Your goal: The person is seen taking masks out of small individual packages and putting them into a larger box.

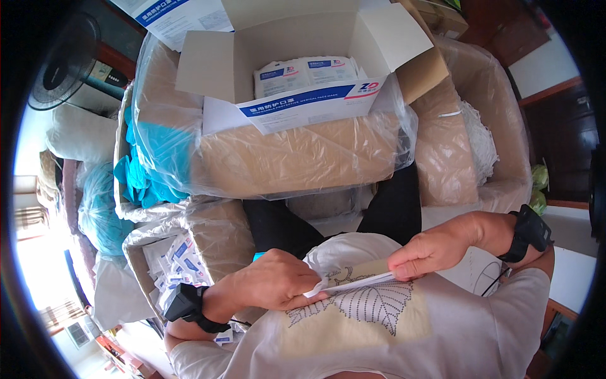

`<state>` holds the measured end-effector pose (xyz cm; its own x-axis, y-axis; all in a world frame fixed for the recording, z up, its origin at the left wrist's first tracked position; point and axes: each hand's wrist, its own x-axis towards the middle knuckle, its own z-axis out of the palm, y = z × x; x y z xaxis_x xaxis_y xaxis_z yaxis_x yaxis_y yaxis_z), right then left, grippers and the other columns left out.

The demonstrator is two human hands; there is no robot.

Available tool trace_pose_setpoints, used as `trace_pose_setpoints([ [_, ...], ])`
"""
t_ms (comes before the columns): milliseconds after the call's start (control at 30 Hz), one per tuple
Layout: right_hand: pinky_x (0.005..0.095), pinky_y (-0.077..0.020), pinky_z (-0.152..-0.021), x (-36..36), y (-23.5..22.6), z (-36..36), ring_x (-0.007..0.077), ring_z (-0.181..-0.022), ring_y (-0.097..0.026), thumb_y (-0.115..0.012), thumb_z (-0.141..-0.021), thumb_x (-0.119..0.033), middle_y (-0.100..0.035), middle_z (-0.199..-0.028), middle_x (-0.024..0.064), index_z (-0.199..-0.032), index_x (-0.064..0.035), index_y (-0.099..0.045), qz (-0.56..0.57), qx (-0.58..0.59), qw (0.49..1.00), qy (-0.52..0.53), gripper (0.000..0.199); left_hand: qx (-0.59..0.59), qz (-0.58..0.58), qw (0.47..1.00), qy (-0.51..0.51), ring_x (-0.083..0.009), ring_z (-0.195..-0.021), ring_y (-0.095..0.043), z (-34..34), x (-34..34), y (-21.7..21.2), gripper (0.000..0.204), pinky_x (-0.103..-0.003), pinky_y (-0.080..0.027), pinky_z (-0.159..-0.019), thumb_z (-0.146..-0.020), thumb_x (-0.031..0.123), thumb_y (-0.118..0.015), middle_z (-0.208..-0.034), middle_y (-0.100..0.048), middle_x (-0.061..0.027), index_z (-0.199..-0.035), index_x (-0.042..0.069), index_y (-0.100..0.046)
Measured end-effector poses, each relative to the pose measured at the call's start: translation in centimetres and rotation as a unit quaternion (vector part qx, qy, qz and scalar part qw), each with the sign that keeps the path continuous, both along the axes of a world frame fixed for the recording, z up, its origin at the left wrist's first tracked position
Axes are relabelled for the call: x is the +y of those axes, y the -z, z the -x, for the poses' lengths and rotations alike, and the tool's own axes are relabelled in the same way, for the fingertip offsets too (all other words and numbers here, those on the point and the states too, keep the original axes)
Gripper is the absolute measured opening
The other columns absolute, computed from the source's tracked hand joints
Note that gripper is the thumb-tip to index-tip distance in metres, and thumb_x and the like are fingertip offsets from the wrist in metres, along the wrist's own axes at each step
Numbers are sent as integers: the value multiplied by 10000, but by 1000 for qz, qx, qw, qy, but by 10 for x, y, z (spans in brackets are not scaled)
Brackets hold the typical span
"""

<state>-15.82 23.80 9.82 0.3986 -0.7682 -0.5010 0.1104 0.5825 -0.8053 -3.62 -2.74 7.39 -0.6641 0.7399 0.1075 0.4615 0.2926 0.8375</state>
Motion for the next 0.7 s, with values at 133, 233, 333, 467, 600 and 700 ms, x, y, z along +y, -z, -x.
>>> trace_pose_setpoints([
  [133,231,-400,-602,31,16,14,83,-673,-457,-365,-936,-237,-491,-738,4,-820,-63,-494,-182,21,981,68,246,-79,47,989,-112,-251,-514,-527,-11,-40,11,239,-323,-404,-459,-833,179,-545,-575,-519,-90,-638,42,-528],
  [233,208,-376,-505,59,76,21,79,-617,-470,-393,-910,-201,-497,-706,4,-869,-51,-526,-173,-6,939,298,204,-328,-15,859,-394,-68,-565,-503,-31,-71,36,321,-246,-416,-514,-909,281,-456,-602,-536,14,-740,42,-588],
  [333,226,-445,-596,37,152,7,113,-691,-528,-431,-907,-231,-510,-761,24,-934,-38,-532,-192,-65,873,445,219,-269,-107,835,-467,-78,-719,-526,-12,-75,57,360,-239,-425,-634,-920,325,-411,-780,-570,-13,-889,9,-582],
  [467,310,-477,-775,-21,254,-16,199,-866,-575,-497,-881,-249,-565,-962,94,-1044,-17,-520,-249,-17,838,485,284,-222,-91,832,-500,-111,-824,-507,15,-63,72,398,-267,-405,-737,-921,307,-391,-892,-584,-57,-1048,-33,-552],
  [600,305,-445,-848,-62,278,-35,208,-984,-557,-504,-887,-249,-569,-1082,125,-1148,-3,-494,-105,219,870,430,359,-228,20,827,-513,-96,-661,-488,35,-65,68,481,-244,-395,-629,-940,396,-334,-702,-533,-14,-1002,-14,-577],
  [700,312,-445,-753,-84,213,-50,231,-852,-577,-550,-849,-222,-601,-903,111,-965,-14,-570,63,204,868,449,239,-190,-20,808,-557,-81,-576,-447,34,-63,70,522,-232,-368,-562,-944,429,-296,-618,-467,18,-932,2,-595],
])
